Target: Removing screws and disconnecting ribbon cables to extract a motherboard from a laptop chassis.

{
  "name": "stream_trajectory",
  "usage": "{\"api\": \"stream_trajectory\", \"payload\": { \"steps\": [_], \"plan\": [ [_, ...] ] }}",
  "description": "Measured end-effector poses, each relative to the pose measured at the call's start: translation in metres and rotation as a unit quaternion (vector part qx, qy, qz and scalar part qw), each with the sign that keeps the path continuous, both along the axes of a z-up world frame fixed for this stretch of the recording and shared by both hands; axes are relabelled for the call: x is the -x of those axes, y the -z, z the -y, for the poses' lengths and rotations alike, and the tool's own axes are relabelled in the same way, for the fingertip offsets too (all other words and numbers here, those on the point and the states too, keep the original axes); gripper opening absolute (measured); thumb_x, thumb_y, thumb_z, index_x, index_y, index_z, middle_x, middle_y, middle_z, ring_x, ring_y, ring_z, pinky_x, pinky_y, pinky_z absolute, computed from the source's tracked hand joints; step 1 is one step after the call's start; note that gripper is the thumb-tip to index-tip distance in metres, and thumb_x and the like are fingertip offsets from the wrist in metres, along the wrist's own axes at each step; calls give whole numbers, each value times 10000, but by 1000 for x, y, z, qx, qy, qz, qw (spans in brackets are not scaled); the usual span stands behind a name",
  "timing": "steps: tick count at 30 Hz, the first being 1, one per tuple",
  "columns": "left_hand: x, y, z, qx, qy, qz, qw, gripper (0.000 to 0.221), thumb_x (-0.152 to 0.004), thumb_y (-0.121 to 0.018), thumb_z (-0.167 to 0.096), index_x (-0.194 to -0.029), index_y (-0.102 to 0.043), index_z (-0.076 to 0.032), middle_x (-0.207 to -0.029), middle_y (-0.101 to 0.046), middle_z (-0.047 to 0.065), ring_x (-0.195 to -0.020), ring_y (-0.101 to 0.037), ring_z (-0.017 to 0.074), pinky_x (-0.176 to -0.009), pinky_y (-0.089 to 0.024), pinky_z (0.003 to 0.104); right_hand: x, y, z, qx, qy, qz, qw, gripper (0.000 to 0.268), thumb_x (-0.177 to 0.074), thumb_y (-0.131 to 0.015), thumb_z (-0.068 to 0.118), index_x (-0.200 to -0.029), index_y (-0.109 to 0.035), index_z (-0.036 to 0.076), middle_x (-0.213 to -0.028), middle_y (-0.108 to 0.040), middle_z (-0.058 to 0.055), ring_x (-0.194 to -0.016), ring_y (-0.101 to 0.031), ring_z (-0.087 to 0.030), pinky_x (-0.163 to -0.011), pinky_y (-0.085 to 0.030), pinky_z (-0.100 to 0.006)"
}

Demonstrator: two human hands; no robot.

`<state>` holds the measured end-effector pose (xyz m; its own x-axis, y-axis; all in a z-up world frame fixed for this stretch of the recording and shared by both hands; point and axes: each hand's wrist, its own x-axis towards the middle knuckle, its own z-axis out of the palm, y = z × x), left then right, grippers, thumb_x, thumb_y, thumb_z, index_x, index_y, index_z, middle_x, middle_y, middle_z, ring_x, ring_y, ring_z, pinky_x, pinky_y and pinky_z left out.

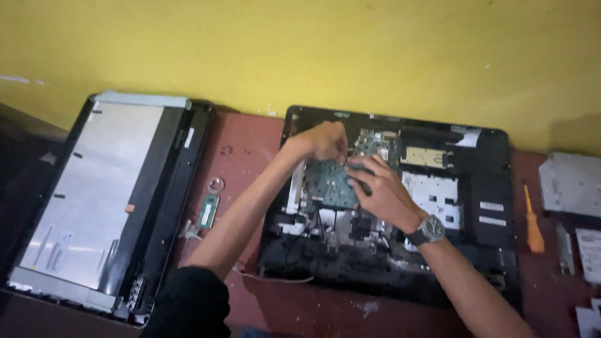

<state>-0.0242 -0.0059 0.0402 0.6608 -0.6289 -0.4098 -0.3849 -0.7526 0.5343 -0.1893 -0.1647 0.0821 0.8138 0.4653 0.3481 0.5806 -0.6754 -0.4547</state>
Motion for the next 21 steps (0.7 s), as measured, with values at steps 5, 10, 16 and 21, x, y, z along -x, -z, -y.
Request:
{"api": "stream_trajectory", "payload": {
  "steps": [5,10,16,21],
  "plan": [
    [-2,-10,3,-21,1,34,999,212,-808,-821,-242,-1019,-819,-254,-1091,-777,89,-1058,-736,339,-874,-606,452,-4,1,-1,2,10,19,1000,189,-957,-677,62,-1094,-773,-25,-1170,-697,-190,-1093,-664,-363,-889,-588,-476],
    [8,-19,-2,-21,-3,19,1000,248,-819,-817,-213,-1067,-810,-199,-1125,-767,125,-1062,-734,358,-881,-596,461,-1,3,2,-2,15,9,1000,197,-949,-684,76,-1101,-781,-2,-1173,-702,-164,-1086,-665,-346,-881,-589,-448],
    [39,-66,-32,121,2,68,990,214,-823,-808,-152,-1034,-803,-116,-1044,-780,180,-1012,-739,403,-871,-603,489,-3,8,1,8,16,13,1000,201,-965,-667,79,-1111,-777,-6,-1157,-712,-162,-1076,-670,-328,-863,-597,-419],
    [70,-101,-92,272,-34,178,945,190,-906,-731,-139,-1043,-767,-14,-984,-757,244,-920,-731,455,-823,-592,515,-4,8,5,25,14,1,1000,239,-942,-657,106,-1151,-763,61,-1237,-708,-103,-1192,-662,-344,-1055,-502,-477]
  ]
}}
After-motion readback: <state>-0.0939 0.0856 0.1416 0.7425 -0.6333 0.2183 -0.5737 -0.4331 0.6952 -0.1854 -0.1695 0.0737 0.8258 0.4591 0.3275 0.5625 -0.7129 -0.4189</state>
